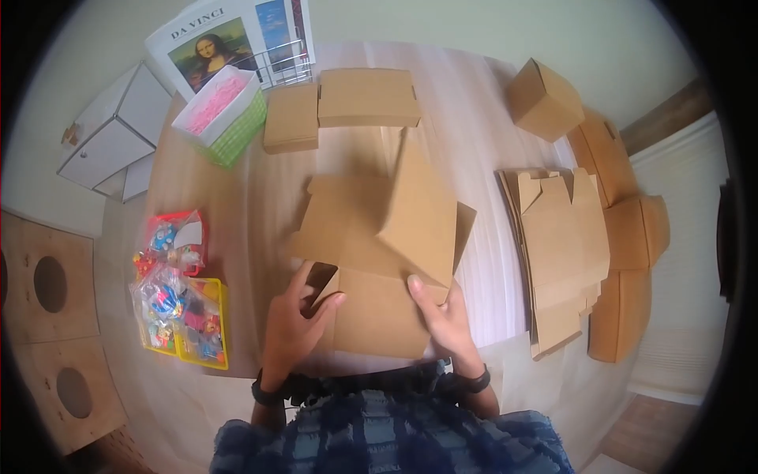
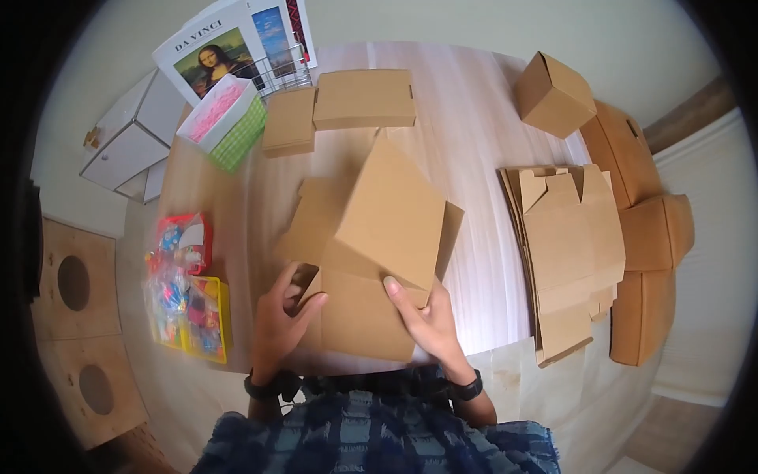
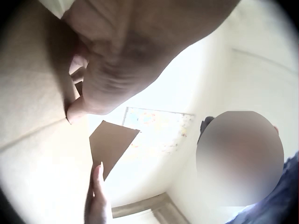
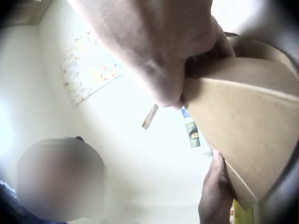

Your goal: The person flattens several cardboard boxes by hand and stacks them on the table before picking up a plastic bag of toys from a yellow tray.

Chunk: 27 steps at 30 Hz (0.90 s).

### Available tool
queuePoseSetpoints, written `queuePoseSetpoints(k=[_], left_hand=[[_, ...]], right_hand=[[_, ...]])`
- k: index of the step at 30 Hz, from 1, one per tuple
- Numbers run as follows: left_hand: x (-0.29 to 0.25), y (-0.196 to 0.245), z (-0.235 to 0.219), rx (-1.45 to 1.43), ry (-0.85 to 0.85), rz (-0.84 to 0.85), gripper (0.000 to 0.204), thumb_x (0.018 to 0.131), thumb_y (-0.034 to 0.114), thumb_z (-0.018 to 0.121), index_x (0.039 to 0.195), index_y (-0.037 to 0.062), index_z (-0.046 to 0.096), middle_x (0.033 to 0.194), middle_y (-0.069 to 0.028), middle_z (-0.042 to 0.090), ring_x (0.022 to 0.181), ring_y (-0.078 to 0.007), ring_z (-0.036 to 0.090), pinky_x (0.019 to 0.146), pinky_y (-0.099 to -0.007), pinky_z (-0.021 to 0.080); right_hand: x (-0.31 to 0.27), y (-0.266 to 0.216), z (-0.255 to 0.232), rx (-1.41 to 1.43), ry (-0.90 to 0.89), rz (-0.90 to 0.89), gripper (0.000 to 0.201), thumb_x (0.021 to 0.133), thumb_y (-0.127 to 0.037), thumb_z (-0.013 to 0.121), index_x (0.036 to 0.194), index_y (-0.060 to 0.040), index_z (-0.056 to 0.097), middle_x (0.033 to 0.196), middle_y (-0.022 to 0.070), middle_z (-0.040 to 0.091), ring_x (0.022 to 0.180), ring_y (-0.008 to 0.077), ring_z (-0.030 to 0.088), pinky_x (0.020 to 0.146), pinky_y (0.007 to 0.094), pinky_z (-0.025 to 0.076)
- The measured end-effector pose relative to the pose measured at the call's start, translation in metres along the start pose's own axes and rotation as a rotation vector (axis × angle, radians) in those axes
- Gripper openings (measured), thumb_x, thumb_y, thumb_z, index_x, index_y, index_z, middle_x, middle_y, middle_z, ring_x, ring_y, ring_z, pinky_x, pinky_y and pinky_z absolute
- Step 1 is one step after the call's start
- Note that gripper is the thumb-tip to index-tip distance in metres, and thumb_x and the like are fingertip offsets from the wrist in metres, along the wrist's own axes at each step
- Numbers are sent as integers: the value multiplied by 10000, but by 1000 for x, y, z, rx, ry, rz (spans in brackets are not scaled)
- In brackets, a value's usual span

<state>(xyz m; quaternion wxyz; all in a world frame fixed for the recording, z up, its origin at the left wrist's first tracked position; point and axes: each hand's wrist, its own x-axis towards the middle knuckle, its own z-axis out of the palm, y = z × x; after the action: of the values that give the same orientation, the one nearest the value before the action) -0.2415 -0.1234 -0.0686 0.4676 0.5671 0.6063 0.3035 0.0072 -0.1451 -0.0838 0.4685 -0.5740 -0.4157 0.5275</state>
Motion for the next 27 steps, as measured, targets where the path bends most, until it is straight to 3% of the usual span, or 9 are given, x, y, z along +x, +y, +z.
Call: queuePoseSetpoints(k=[5, 8, 13, 15, 17, 20, 21, 26, 27], left_hand=[[6, -6, 12, 262, 55, 38, 667, 886, 234, 869, 1447, 33, 570, 808, -171, 692, 664, -219, 666, 641, -317, 522], [7, -28, 5, 263, -142, 109, 553, 864, 255, 887, 1306, 31, 642, 757, -129, 662, 637, -231, 642, 642, -286, 503], [-28, -37, -8, -57, 57, 145, 351, 947, 246, 793, 1210, 41, 682, 965, -72, 675, 909, -173, 634, 811, -291, 495], [-34, -58, -11, -248, 155, 102, 301, 981, 233, 745, 1211, 48, 686, 1065, -53, 673, 1031, -157, 613, 897, -308, 483], [-31, -73, -21, -593, 185, -155, 264, 1008, 221, 703, 1215, 58, 683, 1164, -42, 667, 1137, -159, 588, 973, -334, 469], [-31, -117, -37, -734, 174, -66, 281, 1047, 181, 599, 1285, 37, 640, 1265, -78, 668, 1177, -178, 600, 1034, -324, 461], [-32, -118, -37, -777, 199, -109, 266, 1045, 169, 597, 1272, 37, 639, 1269, -81, 668, 1172, -179, 604, 1026, -326, 468], [-31, -106, -36, -677, 210, -129, 179, 1019, 185, 668, 1148, 61, 662, 1117, -23, 681, 1044, -160, 628, 973, -328, 493], [-34, -103, -35, -506, 161, -139, 212, 1010, 181, 680, 1176, 51, 661, 1117, -41, 689, 1058, -187, 639, 975, -344, 499]], right_hand=[[-2, 16, 0, -116, 243, -223, 441, 1078, -241, 572, 1393, 67, 565, 1262, 172, 692, 1231, 250, 614, 1080, 369, 449], [-7, 8, -23, -40, 107, -208, 430, 1061, -217, 574, 1389, 61, 566, 1287, 181, 677, 1238, 267, 612, 1084, 373, 443], [-18, -37, -54, 4, -308, -492, 543, 922, -186, 780, 1386, 18, 584, 1351, 201, 627, 1231, 257, 607, 1023, 365, 465], [-29, -46, -47, 187, -276, -501, 610, 956, -175, 753, 1454, 76, 505, 1191, 184, 721, 1134, 261, 675, 1016, 370, 489], [-27, -50, -45, 400, -343, -512, 628, 971, -166, 742, 1480, 84, 472, 1094, 156, 769, 1091, 279, 718, 1047, 381, 490], [-20, -45, -35, 2, -101, -573, 802, 940, -257, 813, 1538, 87, 404, 1247, 243, 724, 1178, 370, 705, 1122, 421, 460], [-13, -59, -28, -274, 15, -554, 843, 931, -281, 826, 1549, 89, 388, 1288, 272, 698, 1193, 398, 695, 1136, 436, 451], [-4, -51, -8, -338, -35, -271, 884, 939, -402, 802, 1557, 74, 387, 1328, 358, 639, 1225, 495, 654, 1063, 452, 518], [-3, -61, -14, -213, -177, -21, 782, 1002, -440, 716, 1528, 66, 434, 1245, 363, 673, 1199, 466, 668, 991, 435, 555]])
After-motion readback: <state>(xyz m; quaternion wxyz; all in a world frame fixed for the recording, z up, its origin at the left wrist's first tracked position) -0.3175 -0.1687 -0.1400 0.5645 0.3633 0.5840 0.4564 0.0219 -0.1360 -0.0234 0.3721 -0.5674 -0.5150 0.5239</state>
